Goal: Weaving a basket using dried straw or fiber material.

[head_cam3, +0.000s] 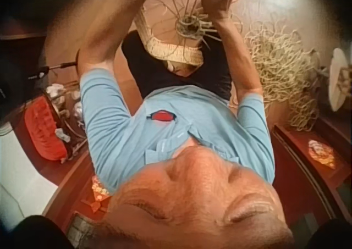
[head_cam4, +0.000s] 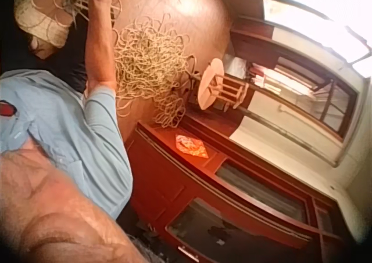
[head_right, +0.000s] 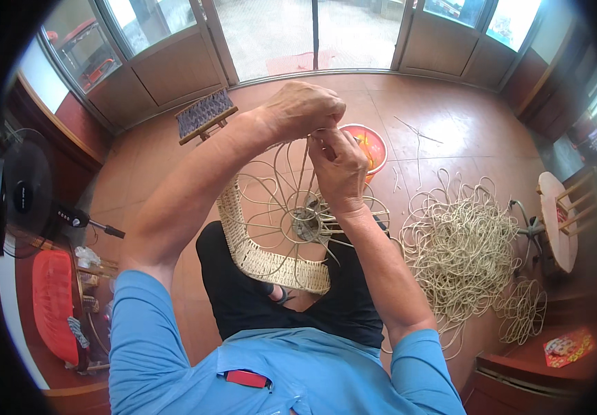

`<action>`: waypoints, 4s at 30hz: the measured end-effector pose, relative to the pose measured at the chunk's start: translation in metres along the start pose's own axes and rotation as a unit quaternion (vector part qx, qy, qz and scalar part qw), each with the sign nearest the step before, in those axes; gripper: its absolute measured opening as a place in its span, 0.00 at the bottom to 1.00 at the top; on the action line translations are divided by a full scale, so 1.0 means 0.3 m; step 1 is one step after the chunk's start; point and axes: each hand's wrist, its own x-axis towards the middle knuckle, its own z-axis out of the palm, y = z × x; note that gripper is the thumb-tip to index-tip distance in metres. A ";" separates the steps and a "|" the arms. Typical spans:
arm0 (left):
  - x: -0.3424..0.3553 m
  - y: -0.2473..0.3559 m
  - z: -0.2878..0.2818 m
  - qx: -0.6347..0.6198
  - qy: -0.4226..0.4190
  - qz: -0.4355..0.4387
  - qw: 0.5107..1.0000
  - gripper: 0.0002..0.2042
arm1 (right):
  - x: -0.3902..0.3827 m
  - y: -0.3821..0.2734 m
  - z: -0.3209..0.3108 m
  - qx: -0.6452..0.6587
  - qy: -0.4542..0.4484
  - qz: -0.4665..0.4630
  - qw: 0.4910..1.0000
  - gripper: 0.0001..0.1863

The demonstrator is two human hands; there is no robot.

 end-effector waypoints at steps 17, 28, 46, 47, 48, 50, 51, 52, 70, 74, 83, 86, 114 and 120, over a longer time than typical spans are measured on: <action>-0.338 0.372 0.216 -0.370 0.281 -0.376 0.801 0.06 | 0.054 -0.038 -0.048 0.084 -0.099 0.203 0.971 0.08; -0.307 0.391 0.226 -0.412 0.314 -0.384 0.764 0.07 | 0.054 -0.011 -0.061 0.133 -0.116 0.220 0.959 0.09; -0.401 0.311 0.173 -0.057 0.150 -0.291 0.943 0.09 | 0.024 -0.024 -0.056 0.069 -0.133 0.149 0.977 0.08; -0.400 0.311 0.180 -0.057 0.150 -0.291 0.943 0.09 | 0.024 -0.022 -0.054 0.062 -0.128 0.145 0.979 0.08; -0.400 0.310 0.193 -0.053 0.156 -0.281 0.945 0.09 | 0.023 -0.019 -0.052 0.056 -0.123 0.141 0.981 0.09; -0.400 0.308 0.206 -0.049 0.162 -0.272 0.947 0.09 | 0.019 -0.013 -0.047 0.035 -0.115 0.126 0.985 0.09; -0.401 0.309 0.208 -0.052 0.158 -0.272 0.948 0.09 | 0.018 -0.012 -0.044 0.015 -0.107 0.112 0.988 0.09; -0.404 0.312 0.211 -0.055 0.153 -0.272 0.949 0.09 | 0.017 -0.018 -0.041 0.015 -0.108 0.113 0.988 0.09; -0.418 0.306 0.214 -0.058 0.223 -0.230 0.945 0.02 | -0.049 -0.010 -0.090 0.082 -0.037 0.168 0.982 0.11; -0.420 0.309 0.202 -0.047 0.210 -0.225 0.950 0.02 | -0.080 0.045 -0.126 0.140 0.004 0.177 0.974 0.09; -0.427 0.293 0.170 -0.123 0.173 -0.271 0.939 0.05 | -0.316 -0.106 -0.145 0.032 -0.027 0.115 0.993 0.09; -0.434 0.294 0.182 -0.191 0.186 -0.241 0.933 0.04 | -0.433 -0.120 -0.125 0.066 -0.093 0.207 0.972 0.15; -0.454 0.321 0.148 -0.126 0.051 -0.277 0.951 0.05 | -0.461 -0.112 0.009 0.548 -0.102 0.505 0.659 0.30; -0.461 0.327 0.169 -0.136 0.072 -0.272 0.950 0.06 | -0.499 -0.102 0.013 0.269 -0.164 0.432 0.845 0.12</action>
